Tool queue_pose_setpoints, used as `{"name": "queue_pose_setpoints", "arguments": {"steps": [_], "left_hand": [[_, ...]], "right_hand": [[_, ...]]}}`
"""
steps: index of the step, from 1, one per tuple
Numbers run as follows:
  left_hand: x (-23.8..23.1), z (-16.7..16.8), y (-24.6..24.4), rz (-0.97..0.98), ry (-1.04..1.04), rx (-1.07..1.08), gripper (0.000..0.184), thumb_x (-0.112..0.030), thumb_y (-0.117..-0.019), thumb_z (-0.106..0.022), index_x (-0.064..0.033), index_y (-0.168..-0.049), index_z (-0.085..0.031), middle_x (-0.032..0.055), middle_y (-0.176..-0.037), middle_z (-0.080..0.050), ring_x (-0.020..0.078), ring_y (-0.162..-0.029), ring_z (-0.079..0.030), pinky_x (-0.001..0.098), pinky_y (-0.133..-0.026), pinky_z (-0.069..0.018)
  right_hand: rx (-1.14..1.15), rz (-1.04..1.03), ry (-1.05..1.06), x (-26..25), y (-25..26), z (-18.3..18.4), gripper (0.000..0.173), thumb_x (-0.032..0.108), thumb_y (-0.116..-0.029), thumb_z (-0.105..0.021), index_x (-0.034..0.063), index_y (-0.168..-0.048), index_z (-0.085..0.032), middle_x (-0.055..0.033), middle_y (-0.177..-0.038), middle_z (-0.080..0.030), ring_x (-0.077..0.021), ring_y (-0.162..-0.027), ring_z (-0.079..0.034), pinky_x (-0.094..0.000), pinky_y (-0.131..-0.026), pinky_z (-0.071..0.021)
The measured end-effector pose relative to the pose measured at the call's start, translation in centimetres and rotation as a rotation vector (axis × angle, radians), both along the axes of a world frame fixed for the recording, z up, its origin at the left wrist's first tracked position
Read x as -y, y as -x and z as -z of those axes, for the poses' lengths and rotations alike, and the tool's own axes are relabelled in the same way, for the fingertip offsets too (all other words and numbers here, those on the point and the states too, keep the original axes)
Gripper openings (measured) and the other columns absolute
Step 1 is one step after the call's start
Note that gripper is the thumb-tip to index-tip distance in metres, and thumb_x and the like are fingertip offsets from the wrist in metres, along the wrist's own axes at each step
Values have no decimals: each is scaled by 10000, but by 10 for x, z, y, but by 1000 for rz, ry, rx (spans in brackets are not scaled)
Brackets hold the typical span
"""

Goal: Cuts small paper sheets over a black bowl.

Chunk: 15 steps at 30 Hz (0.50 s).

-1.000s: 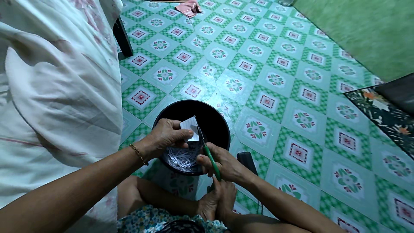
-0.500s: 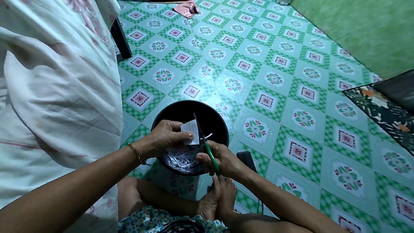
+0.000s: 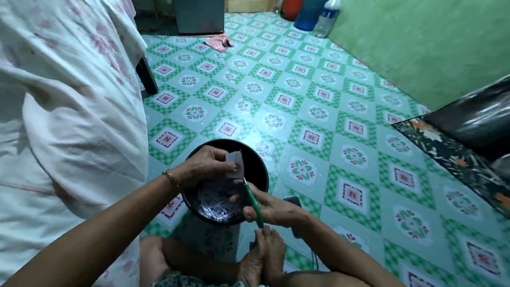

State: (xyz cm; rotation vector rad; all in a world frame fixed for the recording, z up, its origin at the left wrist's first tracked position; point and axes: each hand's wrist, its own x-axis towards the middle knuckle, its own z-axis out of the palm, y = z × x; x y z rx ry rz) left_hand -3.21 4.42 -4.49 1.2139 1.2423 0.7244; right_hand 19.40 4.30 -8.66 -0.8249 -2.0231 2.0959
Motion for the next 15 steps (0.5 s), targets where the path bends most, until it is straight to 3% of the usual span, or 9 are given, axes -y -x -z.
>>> {"name": "queue_pose_setpoints", "arguments": {"steps": [3,5,8,11,15], "left_hand": [[-17,-4,2,-132,86,-7,98,-82,-1005,-625,10,-1005,-660,33,-764,-663,71,-628,-634,231,-621,-561],[-20,3,-1,-299,90,105,117,-85,-1015,-610,21,-1055,-639,43,-787,-652,77,-615,-631,234,-619,-570],[-8,32,-8,-446,44,281,129,-116,-1022,-609,1,-1075,-620,28,-767,-655,90,-597,-650,261,-620,-599],[14,52,-15,-492,66,317,104,-54,-1015,-601,42,-1043,-630,41,-791,-644,88,-649,-637,251,-660,-575],[39,62,-15,-389,-10,294,49,21,-973,-618,57,-956,-645,21,-795,-643,46,-708,-628,225,-718,-561]], "right_hand": [[16,189,37,0,1,-3,598,248,-993,-574,-27,-1469,-340,-44,-1041,-658,-75,-820,-652,-255,-725,-559],[40,342,13,2,4,-5,426,166,-1028,-531,-46,-1383,-428,-17,-900,-657,-68,-699,-644,-243,-644,-562],[24,450,-61,1,1,-2,259,105,-988,-570,-35,-1205,-541,35,-755,-612,-42,-588,-601,-216,-577,-544],[38,460,-133,1,-6,6,179,85,-934,-639,9,-1082,-576,74,-724,-601,-4,-559,-569,-184,-555,-516],[38,576,-163,2,-2,11,255,59,-925,-640,-22,-1148,-548,42,-804,-642,-22,-650,-621,-200,-623,-546]]}}
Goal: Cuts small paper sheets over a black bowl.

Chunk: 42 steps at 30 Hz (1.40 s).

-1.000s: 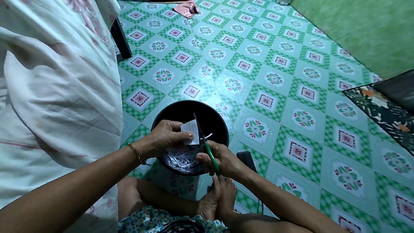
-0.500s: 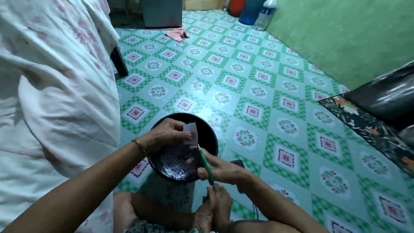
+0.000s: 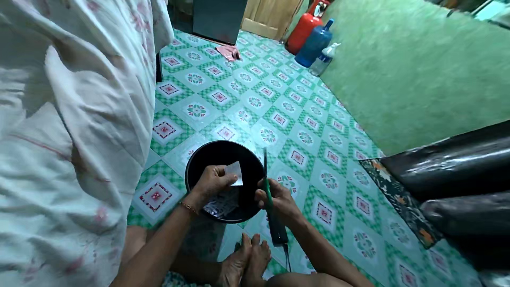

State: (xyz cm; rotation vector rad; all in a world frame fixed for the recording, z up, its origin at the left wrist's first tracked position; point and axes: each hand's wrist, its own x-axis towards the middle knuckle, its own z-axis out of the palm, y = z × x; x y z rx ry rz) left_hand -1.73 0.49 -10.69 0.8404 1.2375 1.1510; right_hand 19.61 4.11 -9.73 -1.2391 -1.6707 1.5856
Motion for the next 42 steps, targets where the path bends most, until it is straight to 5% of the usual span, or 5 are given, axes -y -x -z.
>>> {"name": "queue_pose_setpoints", "arguments": {"steps": [11,17,28,35,42], "left_hand": [[15,16,-10,322,-179,-137,132,-80,-966,-652,46,-981,-687,4,-837,-646,-15,-728,-560,188,-716,-483],[24,19,-20,-129,-50,108,120,-34,-987,-632,81,-1006,-662,32,-818,-638,25,-673,-600,203,-680,-543],[25,24,-25,-164,-33,139,60,-7,-954,-674,47,-960,-699,-4,-751,-668,4,-622,-614,171,-625,-540],[16,20,-22,-353,66,346,52,-2,-990,-617,38,-1002,-648,22,-764,-649,59,-584,-615,203,-592,-560],[17,33,-27,-425,-71,265,45,4,-974,-639,-7,-1001,-674,-33,-790,-676,22,-632,-633,194,-624,-566]], "right_hand": [[28,27,-203,1,31,-10,281,-47,-828,-687,-19,-1094,-597,37,-830,-688,-14,-738,-657,-217,-722,-570],[-26,96,-108,0,34,-1,254,-61,-845,-649,-3,-1078,-567,24,-795,-681,-60,-663,-664,-244,-652,-586],[20,-10,-103,7,35,4,247,-60,-826,-684,-6,-1049,-592,35,-789,-694,-31,-674,-664,-220,-672,-578],[522,-328,-63,7,6,-12,573,415,-929,-664,-58,-1239,-572,-43,-900,-619,-73,-724,-587,-277,-696,-523],[574,-475,-50,14,-8,-13,693,565,-914,-623,-38,-1253,-578,-61,-915,-635,-107,-766,-589,-316,-726,-509]]}}
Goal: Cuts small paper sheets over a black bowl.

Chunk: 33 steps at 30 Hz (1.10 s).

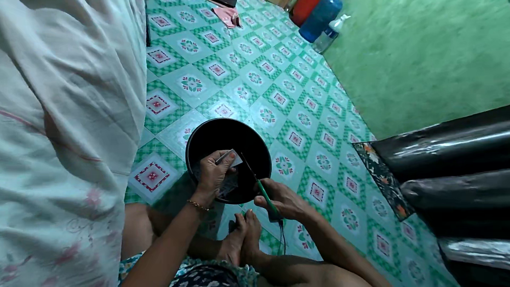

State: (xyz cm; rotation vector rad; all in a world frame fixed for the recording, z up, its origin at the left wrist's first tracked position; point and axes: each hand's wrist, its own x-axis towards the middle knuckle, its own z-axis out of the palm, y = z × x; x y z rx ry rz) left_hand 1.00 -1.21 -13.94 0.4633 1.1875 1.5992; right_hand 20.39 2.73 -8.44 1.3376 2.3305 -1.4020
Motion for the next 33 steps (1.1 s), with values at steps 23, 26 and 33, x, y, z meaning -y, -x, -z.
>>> {"name": "queue_pose_setpoints", "arguments": {"steps": [23,26,33], "left_hand": [[7,7,0,146,2,-193,83,-21,-974,-648,-82,-1022,-677,-53,-792,-704,26,-612,-659,203,-607,-590],[8,6,0,173,0,-171,125,19,-976,-615,-70,-1045,-671,-38,-828,-709,41,-660,-679,211,-642,-599],[5,3,-1,189,48,-118,127,45,-967,-611,-62,-1001,-670,-26,-788,-714,54,-623,-676,228,-636,-607]], "right_hand": [[-10,0,28,6,-5,13,481,414,-989,-650,-23,-1188,-619,-99,-897,-640,-151,-757,-591,-344,-732,-498],[-26,16,24,4,-6,15,458,399,-986,-660,-23,-1163,-624,-92,-871,-637,-141,-736,-590,-331,-710,-500],[-52,20,14,2,-9,16,415,359,-980,-680,-23,-1137,-636,-82,-845,-629,-125,-703,-572,-307,-681,-488]]}}
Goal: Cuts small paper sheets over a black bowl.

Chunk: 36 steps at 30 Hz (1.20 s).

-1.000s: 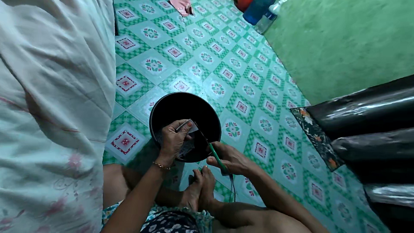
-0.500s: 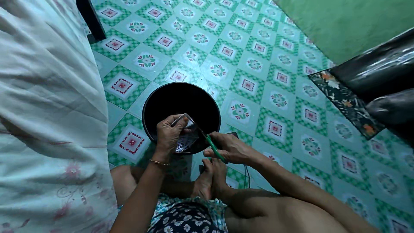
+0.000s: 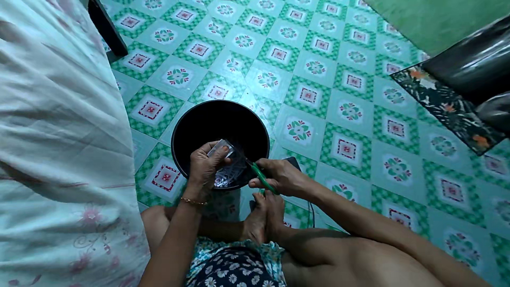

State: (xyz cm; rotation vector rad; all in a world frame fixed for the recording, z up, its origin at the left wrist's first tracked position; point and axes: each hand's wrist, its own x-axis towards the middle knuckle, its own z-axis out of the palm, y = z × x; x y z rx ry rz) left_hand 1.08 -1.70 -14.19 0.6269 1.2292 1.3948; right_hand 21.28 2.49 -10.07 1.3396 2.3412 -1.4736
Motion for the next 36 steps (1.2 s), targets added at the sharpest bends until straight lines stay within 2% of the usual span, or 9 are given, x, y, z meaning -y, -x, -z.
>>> {"name": "queue_pose_setpoints", "arguments": {"steps": [4,7,9,14,16,18,30,34,36], "left_hand": [[0,-5,0,25,36,63,153,72,-973,-570,-51,-1001,-657,-10,-776,-707,72,-629,-684,245,-652,-615],[-1,-9,0,76,94,71,154,78,-980,-551,-38,-1029,-641,12,-744,-685,86,-563,-657,258,-588,-611],[-1,-9,0,102,130,59,139,82,-974,-571,-37,-1005,-638,11,-727,-687,82,-545,-648,246,-572,-602],[-2,-7,-2,30,112,88,148,10,-1008,-567,-64,-920,-660,-17,-680,-662,66,-542,-631,238,-593,-599],[-3,-8,-3,1,116,100,175,18,-1004,-563,-74,-888,-655,-23,-652,-651,64,-529,-624,247,-597,-602],[-3,-9,-4,-16,123,106,190,31,-996,-557,-80,-870,-647,-26,-637,-638,65,-525,-616,248,-595,-601],[-3,-9,-5,-35,123,117,188,30,-1000,-555,-77,-880,-651,-29,-643,-650,59,-526,-619,244,-596,-597],[-3,-11,-4,-80,138,155,178,14,-1009,-556,-84,-888,-641,-20,-662,-663,58,-529,-629,231,-584,-597],[-4,-12,-5,-113,144,166,174,15,-1004,-570,-82,-880,-646,-15,-666,-669,61,-531,-633,227,-581,-596]], "right_hand": [[-4,2,-20,-1,-1,-1,407,344,-980,-683,-30,-1134,-637,-80,-827,-622,-117,-682,-557,-296,-659,-477],[-10,12,-33,-1,-2,1,391,334,-980,-685,-28,-1124,-642,-81,-816,-627,-120,-676,-563,-301,-659,-482],[-11,11,-37,-2,-2,1,388,332,-984,-680,-28,-1123,-639,-76,-806,-621,-114,-668,-559,-295,-652,-478],[-2,-16,-6,-2,-3,1,452,392,-988,-661,-20,-1170,-622,-91,-854,-631,-146,-724,-580,-337,-698,-492],[16,-33,8,-2,-2,1,485,419,-993,-643,-16,-1202,-601,-107,-884,-625,-180,-768,-578,-381,-736,-484],[15,-35,9,-2,-2,1,488,423,-993,-642,-10,-1216,-605,-105,-891,-627,-180,-772,-576,-385,-739,-483],[-16,-44,22,-1,1,1,503,460,-992,-629,6,-1206,-599,-74,-868,-610,-146,-744,-558,-351,-708,-473],[22,-73,32,-2,0,0,530,480,-992,-619,6,-1228,-594,-95,-892,-622,-180,-776,-576,-391,-735,-478],[23,-76,45,-2,-1,0,534,491,-991,-614,11,-1225,-600,-85,-887,-617,-167,-769,-568,-379,-728,-473]]}}
